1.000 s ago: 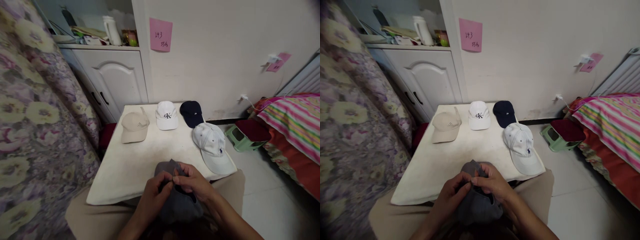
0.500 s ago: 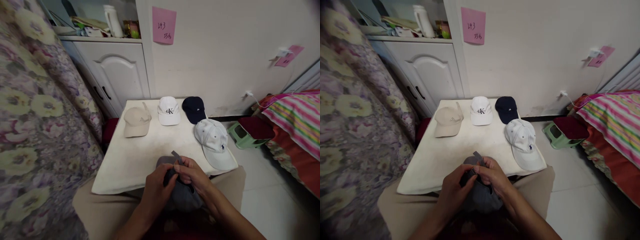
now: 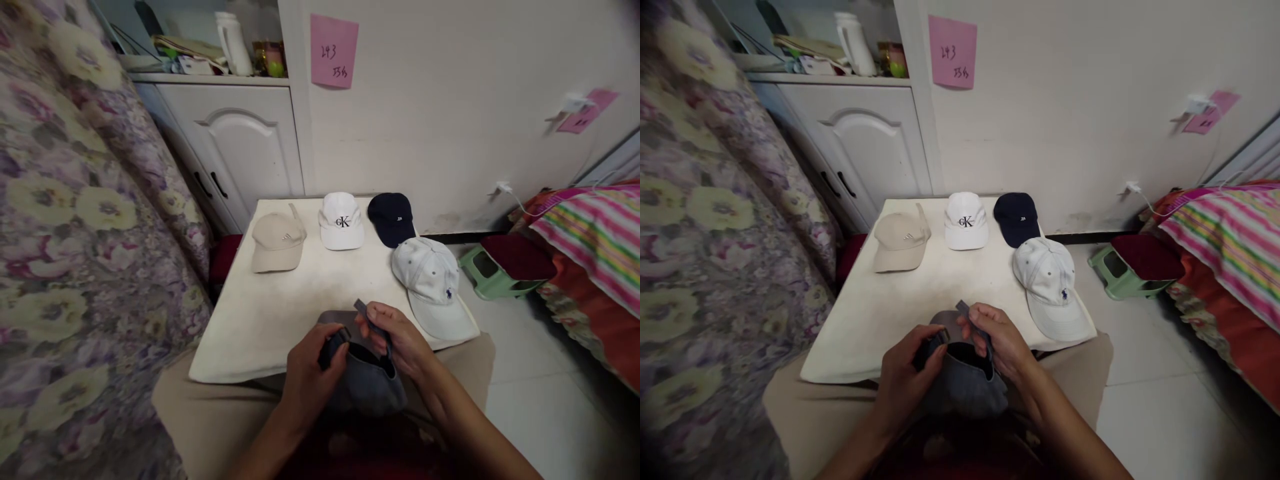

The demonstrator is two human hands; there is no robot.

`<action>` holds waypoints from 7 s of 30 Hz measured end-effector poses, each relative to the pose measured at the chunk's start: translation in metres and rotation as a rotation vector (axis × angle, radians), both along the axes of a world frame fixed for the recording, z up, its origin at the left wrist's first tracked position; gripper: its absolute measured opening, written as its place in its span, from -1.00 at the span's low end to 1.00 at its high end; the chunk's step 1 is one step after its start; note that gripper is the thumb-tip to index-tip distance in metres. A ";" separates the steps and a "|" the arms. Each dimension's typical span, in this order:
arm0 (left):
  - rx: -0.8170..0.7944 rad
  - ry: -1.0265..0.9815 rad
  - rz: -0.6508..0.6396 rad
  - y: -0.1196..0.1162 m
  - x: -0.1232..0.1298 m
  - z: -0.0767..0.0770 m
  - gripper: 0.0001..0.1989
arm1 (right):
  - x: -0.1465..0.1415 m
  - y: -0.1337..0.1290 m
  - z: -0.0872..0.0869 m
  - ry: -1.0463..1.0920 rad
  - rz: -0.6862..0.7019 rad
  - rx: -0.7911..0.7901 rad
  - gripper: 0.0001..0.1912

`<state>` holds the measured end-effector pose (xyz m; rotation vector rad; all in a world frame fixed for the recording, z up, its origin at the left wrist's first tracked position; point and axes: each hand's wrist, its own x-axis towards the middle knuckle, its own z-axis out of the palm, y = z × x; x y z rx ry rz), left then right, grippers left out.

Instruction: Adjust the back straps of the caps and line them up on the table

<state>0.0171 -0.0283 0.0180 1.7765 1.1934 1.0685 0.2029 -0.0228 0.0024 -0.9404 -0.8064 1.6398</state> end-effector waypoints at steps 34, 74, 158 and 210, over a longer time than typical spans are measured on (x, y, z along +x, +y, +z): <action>0.171 -0.062 -0.079 0.002 -0.004 -0.011 -0.81 | -0.008 0.007 -0.012 0.139 0.334 0.004 -0.71; 0.139 0.031 -0.159 0.010 -0.006 -0.009 -0.76 | -0.007 0.004 -0.020 0.146 0.221 0.013 -0.72; -0.629 -0.406 -0.335 0.014 -0.015 -0.007 -0.75 | -0.003 -0.015 -0.009 -0.657 0.075 0.445 -0.87; -0.529 -0.232 -0.305 0.022 -0.026 -0.014 -0.74 | -0.014 -0.008 -0.012 0.062 0.198 -0.036 -0.74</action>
